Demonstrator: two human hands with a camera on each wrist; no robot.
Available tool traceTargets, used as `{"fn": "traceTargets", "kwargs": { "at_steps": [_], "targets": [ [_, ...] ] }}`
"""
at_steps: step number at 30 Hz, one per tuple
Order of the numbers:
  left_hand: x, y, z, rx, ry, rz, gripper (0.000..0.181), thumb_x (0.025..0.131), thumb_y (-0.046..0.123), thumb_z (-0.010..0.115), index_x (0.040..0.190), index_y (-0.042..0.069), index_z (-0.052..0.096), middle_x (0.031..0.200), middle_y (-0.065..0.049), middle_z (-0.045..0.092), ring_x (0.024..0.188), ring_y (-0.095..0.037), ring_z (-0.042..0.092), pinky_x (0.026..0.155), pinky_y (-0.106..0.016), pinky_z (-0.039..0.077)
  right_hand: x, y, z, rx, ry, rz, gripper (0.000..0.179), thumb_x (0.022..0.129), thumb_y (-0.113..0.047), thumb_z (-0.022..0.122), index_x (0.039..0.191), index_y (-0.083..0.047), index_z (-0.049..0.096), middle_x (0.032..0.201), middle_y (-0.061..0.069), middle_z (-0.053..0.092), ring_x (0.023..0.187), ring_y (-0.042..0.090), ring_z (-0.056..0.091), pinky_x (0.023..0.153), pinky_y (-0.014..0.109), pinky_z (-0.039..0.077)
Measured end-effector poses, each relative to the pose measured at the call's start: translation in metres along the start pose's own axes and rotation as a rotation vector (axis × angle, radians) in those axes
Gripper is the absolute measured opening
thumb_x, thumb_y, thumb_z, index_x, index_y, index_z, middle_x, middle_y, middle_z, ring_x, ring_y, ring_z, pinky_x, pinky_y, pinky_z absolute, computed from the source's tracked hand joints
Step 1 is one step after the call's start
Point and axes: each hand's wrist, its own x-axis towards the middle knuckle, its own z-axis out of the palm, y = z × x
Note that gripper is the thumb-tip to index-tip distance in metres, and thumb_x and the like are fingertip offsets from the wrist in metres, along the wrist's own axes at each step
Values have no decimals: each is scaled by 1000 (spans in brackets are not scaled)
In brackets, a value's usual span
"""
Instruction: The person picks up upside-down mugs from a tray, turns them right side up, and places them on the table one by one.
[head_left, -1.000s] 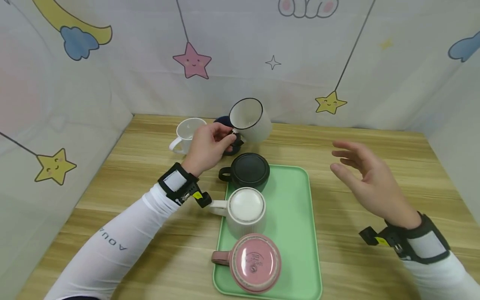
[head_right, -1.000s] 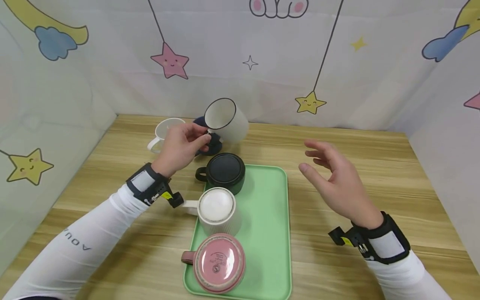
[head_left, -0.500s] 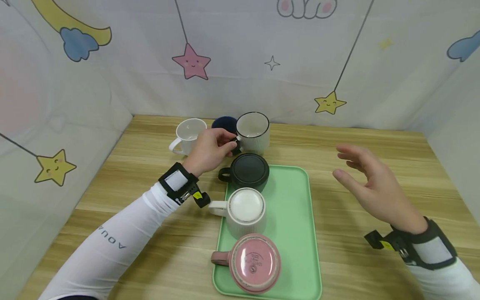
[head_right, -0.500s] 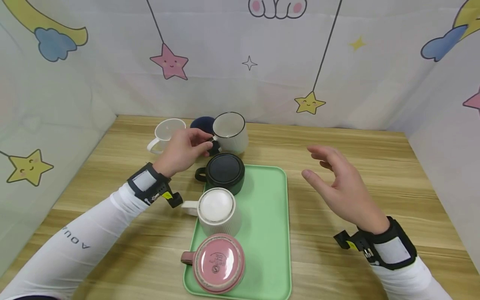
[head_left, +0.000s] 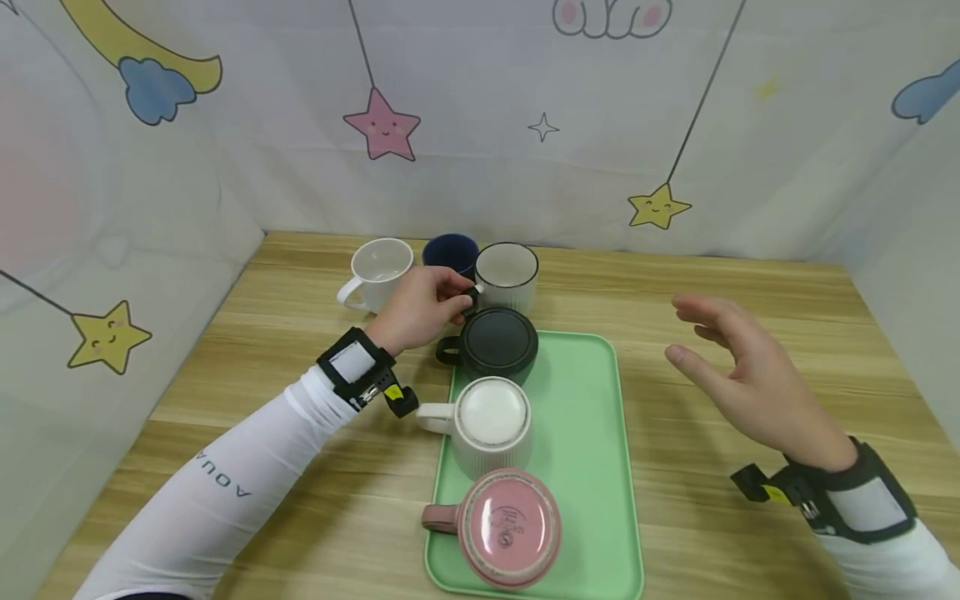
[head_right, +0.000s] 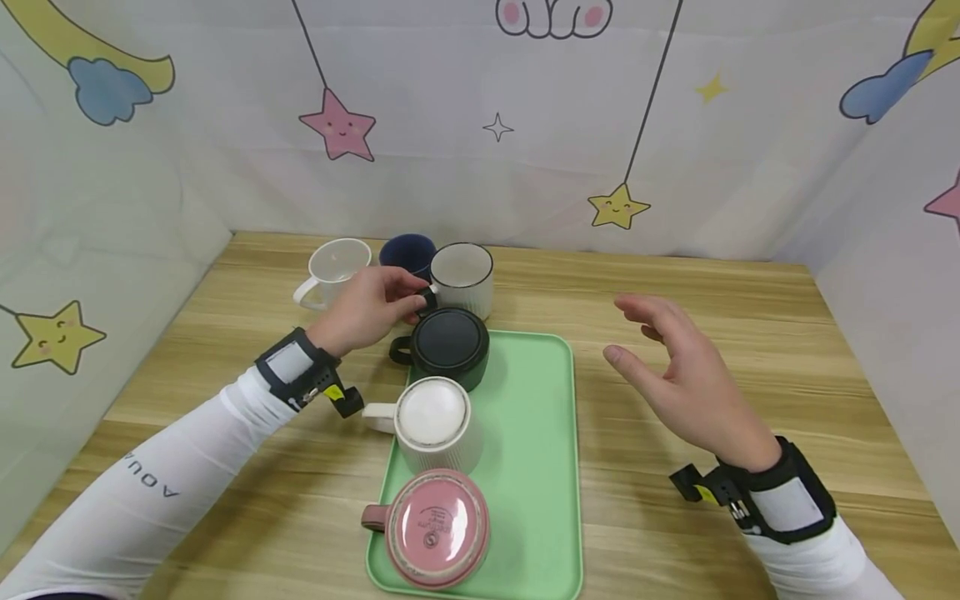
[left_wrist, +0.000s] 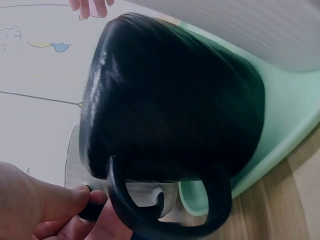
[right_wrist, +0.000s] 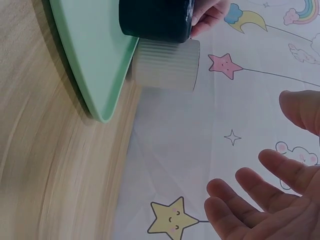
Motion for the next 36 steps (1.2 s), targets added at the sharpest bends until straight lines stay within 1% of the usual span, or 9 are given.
{"fn": "traceTargets", "kwargs": {
  "at_steps": [8, 11, 15, 18, 21, 24, 29, 33, 36],
  "targets": [
    [2, -5, 1, -6, -23, -11, 25, 103, 1, 69, 127, -5, 70, 110, -16, 75, 87, -24, 75, 78, -30, 63, -1, 1, 1, -44, -24, -16, 58, 99, -5, 76, 152, -6, 53, 151, 11, 55, 136, 18, 49, 108, 10, 34],
    [3, -7, 2, -2, -28, -9, 26, 103, 1, 69, 128, -4, 70, 111, -16, 75, 89, -24, 75, 78, -30, 63, -2, 1, 0, -66, -43, -18, 60, 98, -7, 77, 153, -6, 53, 153, 12, 53, 139, 25, 48, 110, 14, 33],
    [4, -7, 2, -3, -41, -6, 27, 103, 0, 68, 130, -4, 69, 114, -16, 75, 92, -25, 75, 79, -32, 63, -3, 1, 0, -111, -98, -3, 61, 98, -12, 78, 154, -10, 53, 159, 13, 48, 145, 36, 43, 114, 38, 39],
    [4, -7, 2, -5, -53, 0, 28, 103, -1, 66, 131, -5, 68, 117, -17, 74, 96, -26, 75, 83, -33, 63, -4, 2, 1, -143, -150, -8, 62, 99, -16, 78, 154, -11, 52, 162, 14, 43, 148, 40, 39, 109, 59, 42],
    [4, -6, 1, 3, -68, 9, 31, 104, -2, 63, 134, -4, 66, 121, -17, 72, 102, -26, 73, 88, -34, 61, -5, 2, 3, -161, -199, -22, 63, 100, -19, 78, 156, -10, 50, 163, 17, 40, 148, 44, 38, 105, 66, 43],
    [5, -6, 2, 6, -83, 12, 32, 104, -1, 63, 137, -3, 63, 124, -16, 70, 108, -26, 71, 93, -36, 59, -6, 0, 4, -166, -239, -29, 65, 101, -22, 77, 158, -10, 47, 164, 18, 38, 147, 45, 37, 104, 70, 42],
    [5, -5, 2, -21, -98, 14, 32, 104, 0, 64, 136, -3, 59, 131, -16, 65, 119, -28, 66, 101, -41, 56, -7, 0, 5, -171, -271, -27, 68, 101, -24, 77, 159, -10, 45, 166, 19, 34, 149, 47, 34, 107, 74, 37],
    [4, -4, 1, -24, -108, 10, 31, 105, 2, 64, 135, -2, 57, 135, -17, 62, 124, -29, 64, 105, -43, 54, -9, 2, 6, -195, -289, -30, 73, 100, -27, 78, 161, -11, 42, 168, 20, 31, 150, 49, 31, 109, 75, 35],
    [3, -3, 0, -31, -124, 7, 33, 106, 4, 64, 137, -2, 56, 138, -17, 61, 123, -29, 64, 104, -43, 54, -9, 3, 6, -215, -299, -35, 76, 99, -29, 79, 162, -12, 41, 169, 20, 30, 150, 50, 31, 110, 75, 34]
  ]
}}
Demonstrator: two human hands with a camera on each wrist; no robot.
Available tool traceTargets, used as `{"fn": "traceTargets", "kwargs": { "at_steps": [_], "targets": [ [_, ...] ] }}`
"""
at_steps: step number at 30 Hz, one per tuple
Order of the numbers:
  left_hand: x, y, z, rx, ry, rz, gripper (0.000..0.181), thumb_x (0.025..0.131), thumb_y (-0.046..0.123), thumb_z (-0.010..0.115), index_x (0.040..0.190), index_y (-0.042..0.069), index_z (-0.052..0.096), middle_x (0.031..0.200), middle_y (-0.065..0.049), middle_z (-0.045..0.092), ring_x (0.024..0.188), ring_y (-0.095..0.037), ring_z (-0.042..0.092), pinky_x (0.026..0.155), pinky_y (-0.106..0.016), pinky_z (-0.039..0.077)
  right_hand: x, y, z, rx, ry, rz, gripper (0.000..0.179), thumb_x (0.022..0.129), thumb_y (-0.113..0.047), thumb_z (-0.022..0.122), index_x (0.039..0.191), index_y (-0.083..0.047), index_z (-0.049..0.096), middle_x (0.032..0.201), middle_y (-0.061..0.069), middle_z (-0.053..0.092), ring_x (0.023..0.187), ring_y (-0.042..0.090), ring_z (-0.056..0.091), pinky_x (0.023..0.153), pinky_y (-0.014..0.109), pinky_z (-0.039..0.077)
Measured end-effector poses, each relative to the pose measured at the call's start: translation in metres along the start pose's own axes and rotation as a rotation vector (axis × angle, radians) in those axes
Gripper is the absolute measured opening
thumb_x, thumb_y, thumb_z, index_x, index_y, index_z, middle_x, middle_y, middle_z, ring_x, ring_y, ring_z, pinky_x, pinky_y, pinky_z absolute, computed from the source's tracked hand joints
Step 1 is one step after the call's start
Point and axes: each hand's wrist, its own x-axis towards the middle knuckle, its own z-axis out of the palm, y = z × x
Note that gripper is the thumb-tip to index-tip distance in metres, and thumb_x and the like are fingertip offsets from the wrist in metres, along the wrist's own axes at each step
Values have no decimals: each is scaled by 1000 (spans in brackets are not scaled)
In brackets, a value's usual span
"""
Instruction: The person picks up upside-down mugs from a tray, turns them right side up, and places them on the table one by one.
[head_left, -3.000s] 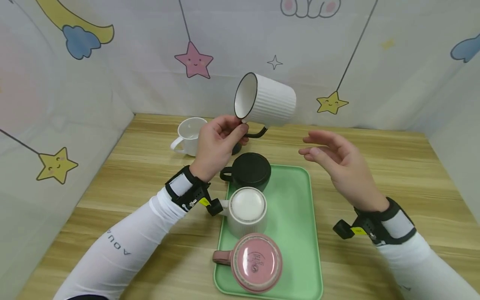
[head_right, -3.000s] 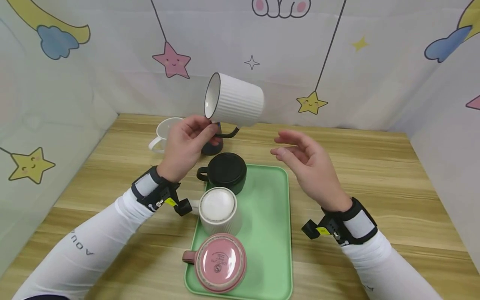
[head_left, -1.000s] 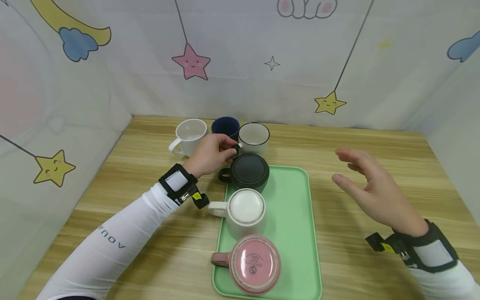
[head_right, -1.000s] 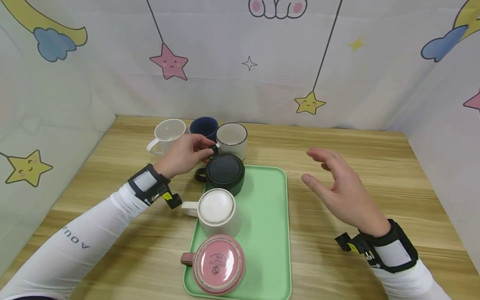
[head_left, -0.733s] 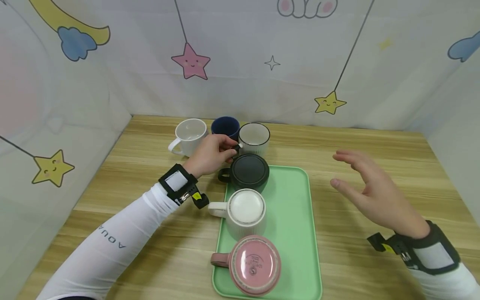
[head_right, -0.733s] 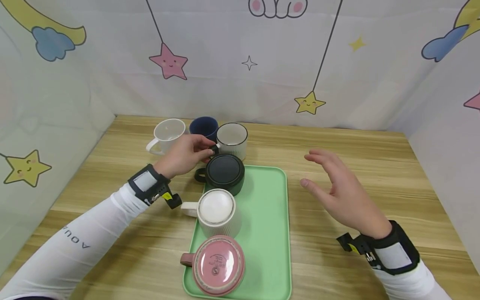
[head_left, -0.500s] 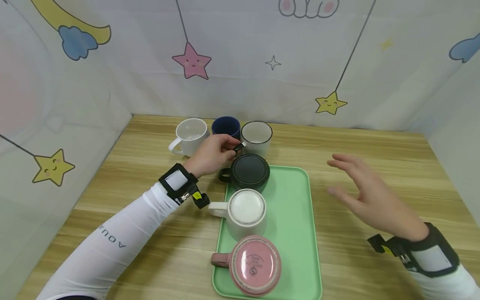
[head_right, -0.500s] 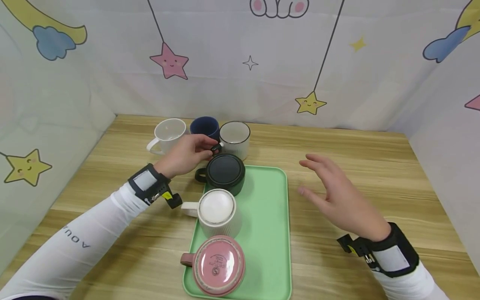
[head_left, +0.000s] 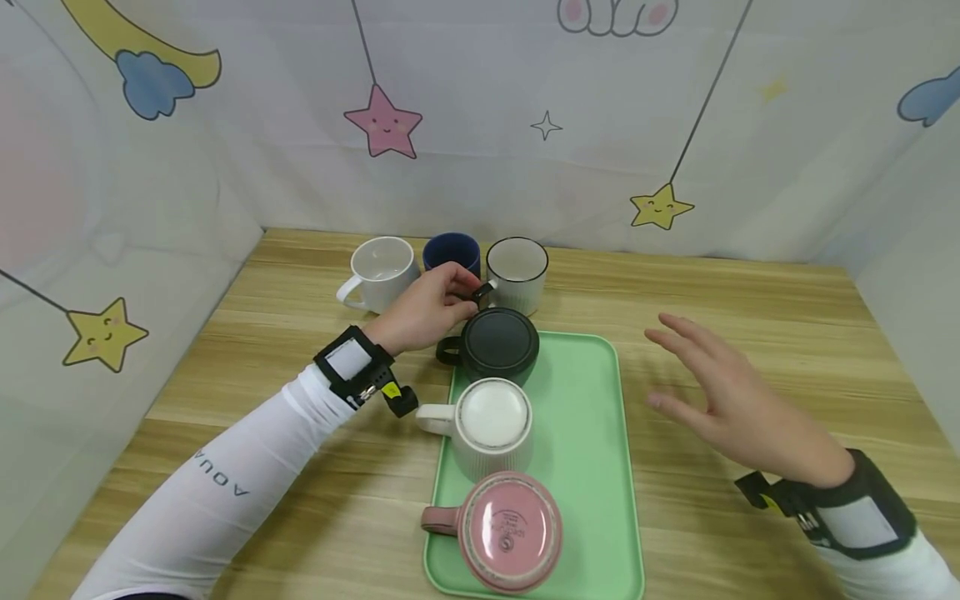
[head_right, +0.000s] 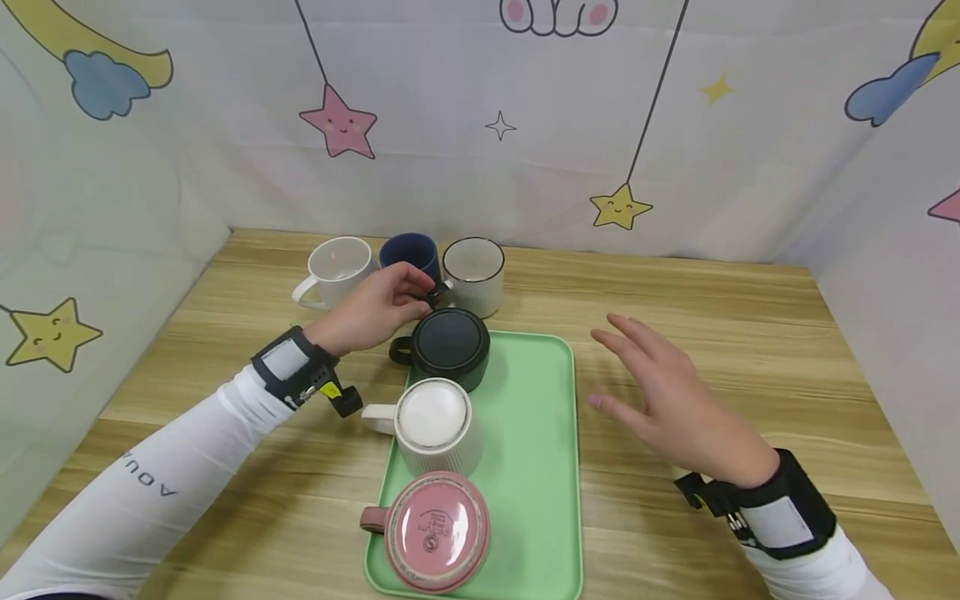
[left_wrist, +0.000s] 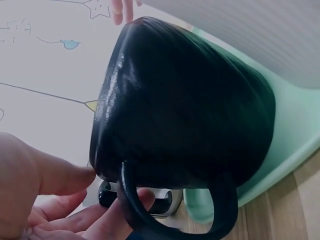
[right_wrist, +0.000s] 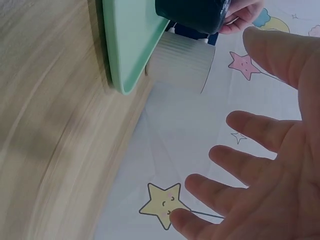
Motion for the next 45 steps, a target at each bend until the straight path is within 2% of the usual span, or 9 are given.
{"fn": "traceTargets", "kwargs": {
  "at_steps": [6, 13, 19, 23, 31, 37, 45],
  "targets": [
    [-5, 0, -3, -29, -40, 19, 40, 107, 7, 63, 144, -2, 51, 147, -18, 56, 122, -29, 64, 104, -43, 54, 0, -1, 3, -33, -38, 36, 78, 100, -34, 78, 164, -15, 38, 172, 17, 25, 153, 47, 29, 110, 74, 36],
    [-10, 0, -5, -56, -48, 27, 43, 108, 10, 62, 148, -1, 47, 151, -17, 53, 125, -30, 64, 105, -42, 53, 0, -2, 6, -43, -56, 66, 79, 99, -35, 79, 164, -17, 38, 172, 15, 24, 153, 45, 30, 112, 72, 37],
    [-20, 6, -8, 25, -30, 31, 43, 108, 15, 63, 147, 1, 49, 147, -15, 57, 121, -27, 66, 101, -42, 56, 0, -4, 7, -31, -54, 51, 80, 99, -35, 78, 165, -16, 36, 171, 15, 25, 153, 45, 30, 112, 71, 38],
    [-28, 10, -10, 73, -14, 55, 45, 108, 18, 64, 147, 0, 49, 143, -15, 59, 121, -28, 67, 98, -43, 58, 0, -6, 7, -37, -62, 49, 80, 100, -37, 77, 165, -16, 36, 171, 16, 24, 153, 45, 31, 111, 71, 40],
    [-45, 12, -13, 121, 42, 109, 45, 106, 20, 67, 144, 0, 52, 142, -18, 61, 125, -33, 65, 101, -48, 56, -1, -8, 8, -41, -80, 52, 80, 101, -39, 76, 166, -17, 35, 172, 17, 24, 153, 46, 30, 110, 72, 39],
    [-55, 9, -13, 181, 72, 114, 43, 105, 21, 70, 141, 2, 57, 134, -14, 65, 122, -35, 65, 97, -51, 57, -2, -9, 9, -43, -86, 47, 80, 100, -40, 76, 165, -17, 36, 172, 17, 24, 152, 46, 31, 110, 72, 39],
    [-66, 6, -10, 244, 83, 123, 44, 104, 21, 73, 142, 4, 59, 136, -13, 64, 123, -34, 63, 94, -49, 58, -4, -9, 12, -45, -72, 25, 79, 99, -37, 78, 164, -17, 38, 172, 16, 25, 152, 46, 32, 109, 71, 40]
  ]
}}
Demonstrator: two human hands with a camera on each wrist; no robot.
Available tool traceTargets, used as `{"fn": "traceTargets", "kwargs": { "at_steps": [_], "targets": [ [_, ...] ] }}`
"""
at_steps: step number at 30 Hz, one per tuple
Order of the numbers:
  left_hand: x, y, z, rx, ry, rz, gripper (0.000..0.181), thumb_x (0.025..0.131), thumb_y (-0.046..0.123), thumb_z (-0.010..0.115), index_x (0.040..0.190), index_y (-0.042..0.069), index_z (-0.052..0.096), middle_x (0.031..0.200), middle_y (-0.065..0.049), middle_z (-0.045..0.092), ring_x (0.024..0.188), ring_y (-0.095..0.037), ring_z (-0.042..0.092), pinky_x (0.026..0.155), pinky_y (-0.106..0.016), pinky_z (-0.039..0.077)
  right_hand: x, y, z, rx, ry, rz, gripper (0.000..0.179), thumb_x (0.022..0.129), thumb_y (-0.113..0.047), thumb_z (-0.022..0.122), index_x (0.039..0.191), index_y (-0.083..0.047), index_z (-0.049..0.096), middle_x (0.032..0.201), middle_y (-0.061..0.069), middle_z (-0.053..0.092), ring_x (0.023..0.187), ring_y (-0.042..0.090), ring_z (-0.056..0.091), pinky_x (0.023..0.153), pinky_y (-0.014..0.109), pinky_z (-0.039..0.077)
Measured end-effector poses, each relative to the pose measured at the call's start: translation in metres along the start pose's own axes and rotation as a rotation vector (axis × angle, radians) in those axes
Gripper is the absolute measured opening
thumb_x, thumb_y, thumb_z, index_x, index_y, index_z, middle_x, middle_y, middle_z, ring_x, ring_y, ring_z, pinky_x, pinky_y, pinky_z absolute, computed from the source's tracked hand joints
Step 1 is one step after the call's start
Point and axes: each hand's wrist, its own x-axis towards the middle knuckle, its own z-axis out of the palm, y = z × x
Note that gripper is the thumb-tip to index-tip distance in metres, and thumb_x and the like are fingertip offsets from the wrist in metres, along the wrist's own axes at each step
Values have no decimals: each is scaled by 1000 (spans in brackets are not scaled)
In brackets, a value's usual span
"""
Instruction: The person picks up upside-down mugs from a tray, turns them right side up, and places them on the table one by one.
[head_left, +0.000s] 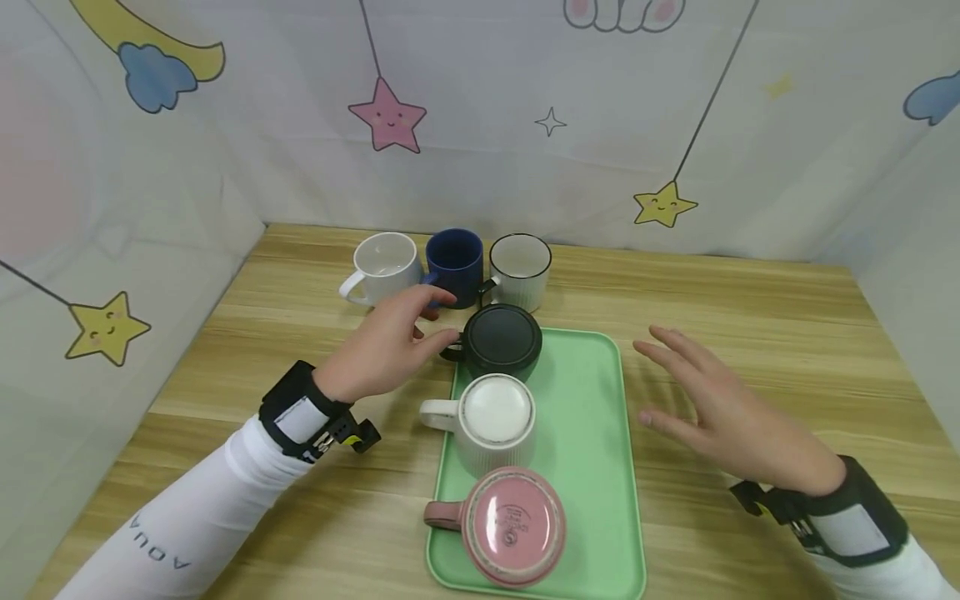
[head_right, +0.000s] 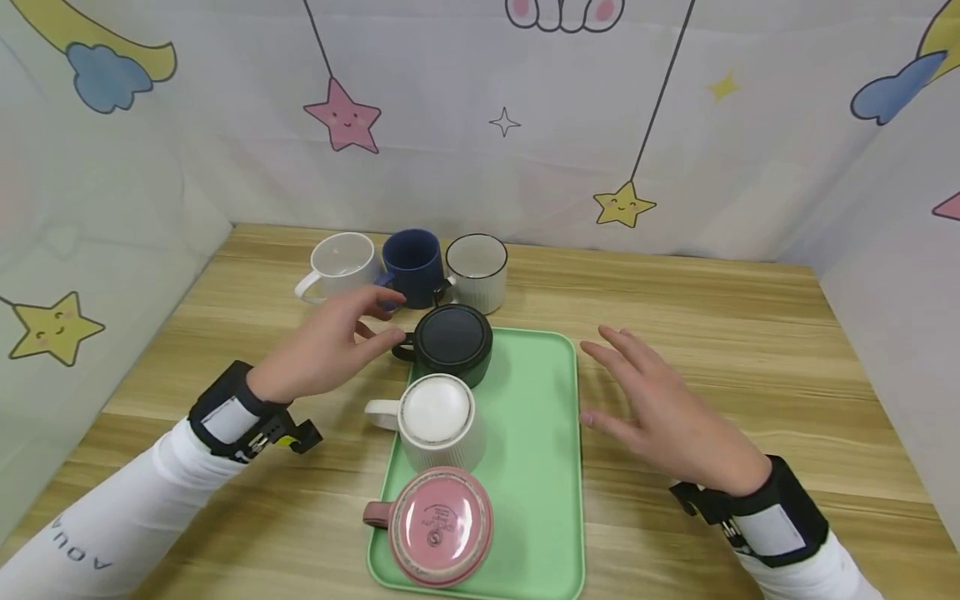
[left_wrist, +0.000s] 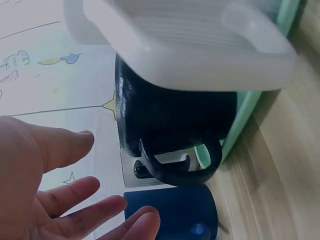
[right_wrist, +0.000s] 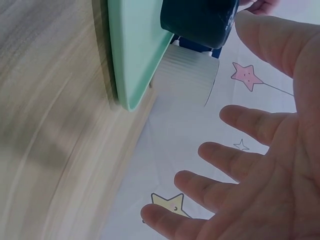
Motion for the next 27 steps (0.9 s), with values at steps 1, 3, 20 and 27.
{"fn": "traceTargets", "kwargs": {
  "at_steps": [1, 3, 20, 27],
  "targets": [
    [-1, 0, 1, 15, -1, -2, 45, 103, 22, 73, 142, 4, 59, 137, -12, 63, 123, -33, 63, 95, -48, 58, 0, 0, 0, -1, 6, -2, 78, 99, -37, 78, 164, -18, 38, 171, 16, 26, 152, 45, 32, 109, 71, 41],
    [-3, -1, 2, 42, -6, -4, 46, 103, 22, 73, 143, 3, 59, 139, -13, 62, 124, -34, 62, 96, -49, 57, -1, 1, 1, 0, 5, -9, 79, 99, -36, 78, 164, -16, 39, 170, 18, 27, 152, 46, 33, 109, 72, 40],
    [0, -12, 25, 142, -68, 36, 50, 101, 18, 75, 145, 0, 60, 145, -18, 62, 130, -33, 61, 108, -49, 52, -4, 4, 8, 5, 8, 1, 79, 100, -37, 77, 164, -14, 39, 170, 18, 28, 149, 46, 37, 108, 70, 43],
    [2, -13, 28, 149, -75, 43, 42, 102, 16, 74, 139, -2, 64, 134, -16, 69, 122, -30, 65, 103, -47, 55, -5, 7, 11, 12, 17, -28, 77, 99, -33, 79, 162, -13, 41, 169, 21, 29, 148, 48, 37, 106, 72, 42]
  ]
}}
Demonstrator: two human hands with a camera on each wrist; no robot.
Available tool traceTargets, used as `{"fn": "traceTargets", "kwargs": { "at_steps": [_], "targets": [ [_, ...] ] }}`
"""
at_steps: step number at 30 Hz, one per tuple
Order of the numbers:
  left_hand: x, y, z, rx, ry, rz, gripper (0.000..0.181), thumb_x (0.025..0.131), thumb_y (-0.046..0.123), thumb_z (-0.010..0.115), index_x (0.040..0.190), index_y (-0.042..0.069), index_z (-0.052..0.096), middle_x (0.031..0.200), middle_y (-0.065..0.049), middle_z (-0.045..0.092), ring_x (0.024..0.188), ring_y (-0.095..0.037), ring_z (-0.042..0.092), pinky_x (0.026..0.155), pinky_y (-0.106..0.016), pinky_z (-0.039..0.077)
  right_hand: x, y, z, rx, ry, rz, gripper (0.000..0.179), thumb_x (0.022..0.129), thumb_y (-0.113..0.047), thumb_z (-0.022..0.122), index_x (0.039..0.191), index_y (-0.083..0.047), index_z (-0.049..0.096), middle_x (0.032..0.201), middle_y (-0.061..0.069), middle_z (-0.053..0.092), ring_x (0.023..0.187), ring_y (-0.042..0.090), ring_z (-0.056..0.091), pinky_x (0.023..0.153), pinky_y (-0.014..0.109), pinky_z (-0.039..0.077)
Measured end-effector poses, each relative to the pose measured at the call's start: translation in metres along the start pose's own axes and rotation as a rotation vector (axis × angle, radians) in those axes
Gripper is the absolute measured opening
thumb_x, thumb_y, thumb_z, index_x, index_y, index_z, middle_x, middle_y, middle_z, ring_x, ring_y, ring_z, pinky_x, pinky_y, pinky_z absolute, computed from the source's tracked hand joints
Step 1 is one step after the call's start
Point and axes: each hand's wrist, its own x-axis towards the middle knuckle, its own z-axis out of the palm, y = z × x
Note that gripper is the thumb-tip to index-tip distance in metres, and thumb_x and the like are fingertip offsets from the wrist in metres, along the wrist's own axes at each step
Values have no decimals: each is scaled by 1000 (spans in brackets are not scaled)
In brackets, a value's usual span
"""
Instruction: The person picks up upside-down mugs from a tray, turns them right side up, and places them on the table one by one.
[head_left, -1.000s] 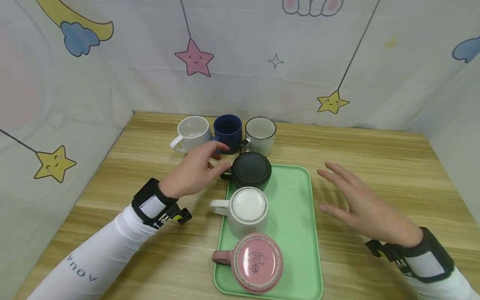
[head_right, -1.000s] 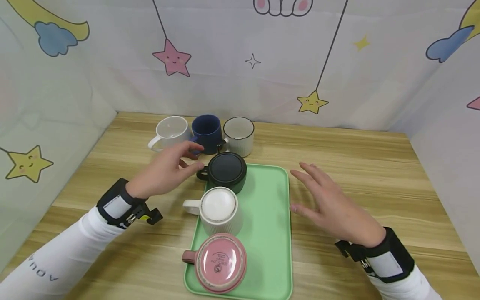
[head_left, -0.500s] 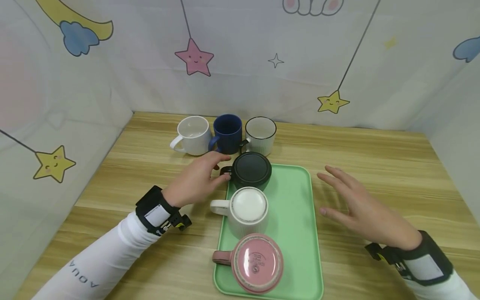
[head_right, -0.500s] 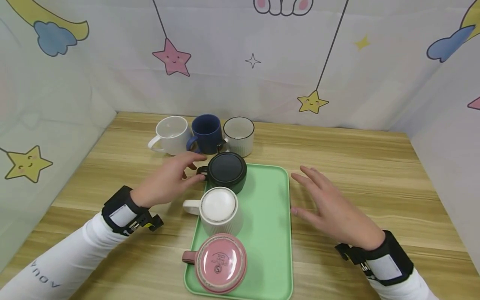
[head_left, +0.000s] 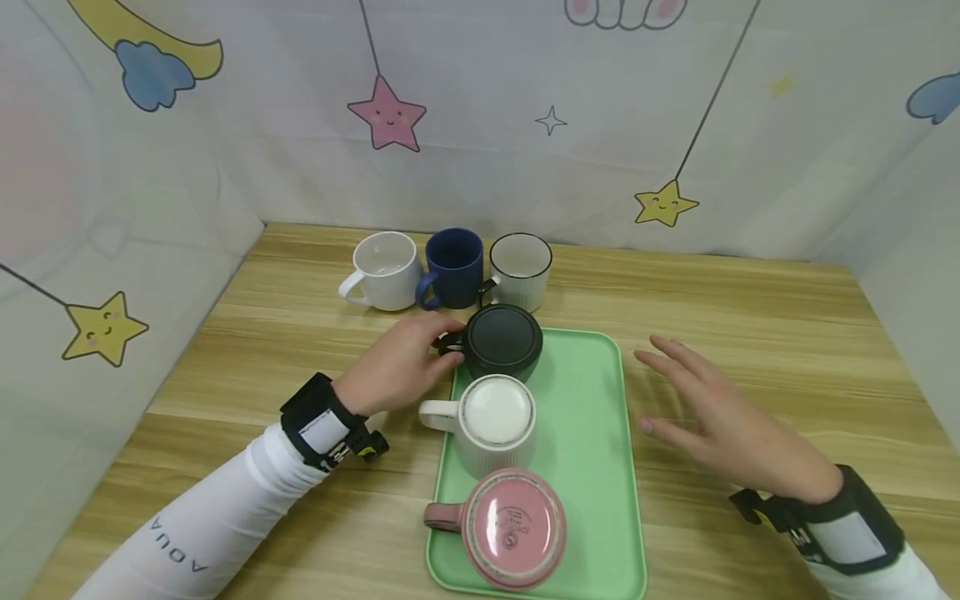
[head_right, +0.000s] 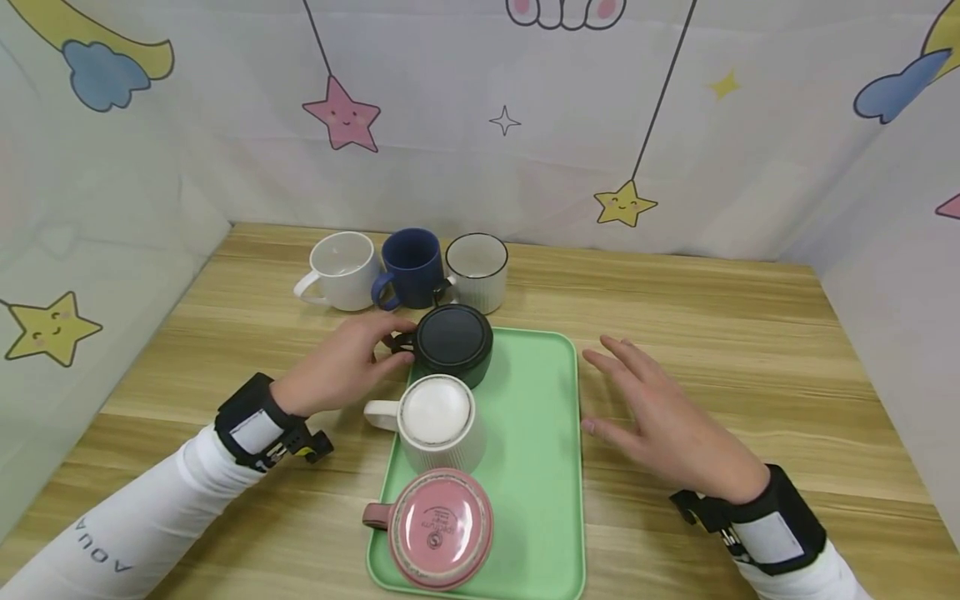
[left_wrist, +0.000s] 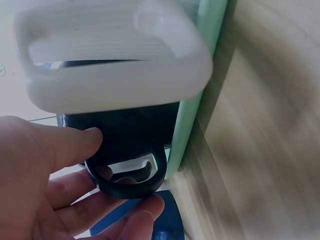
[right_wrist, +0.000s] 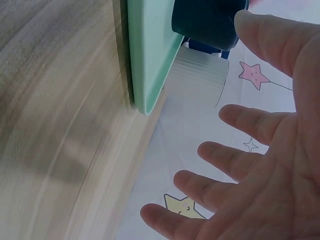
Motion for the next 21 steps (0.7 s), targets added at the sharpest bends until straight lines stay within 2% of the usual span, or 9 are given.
{"fn": "traceTargets", "kwargs": {
  "at_steps": [9, 21],
  "targets": [
    [1, 0, 0, -2, 26, 18, 29, 102, 12, 72, 129, 1, 71, 114, -9, 72, 96, -21, 65, 83, -38, 58, 1, 1, 0, 6, 5, -10, 78, 98, -32, 80, 162, -13, 40, 168, 21, 30, 148, 47, 37, 106, 72, 43],
    [2, -1, -1, -23, 23, 26, 17, 102, 10, 72, 118, 2, 74, 104, -6, 72, 91, -20, 64, 80, -37, 57, 2, 2, -1, 5, -25, 19, 78, 102, -37, 75, 165, -14, 36, 170, 19, 26, 149, 47, 37, 108, 70, 42]
  ]
}}
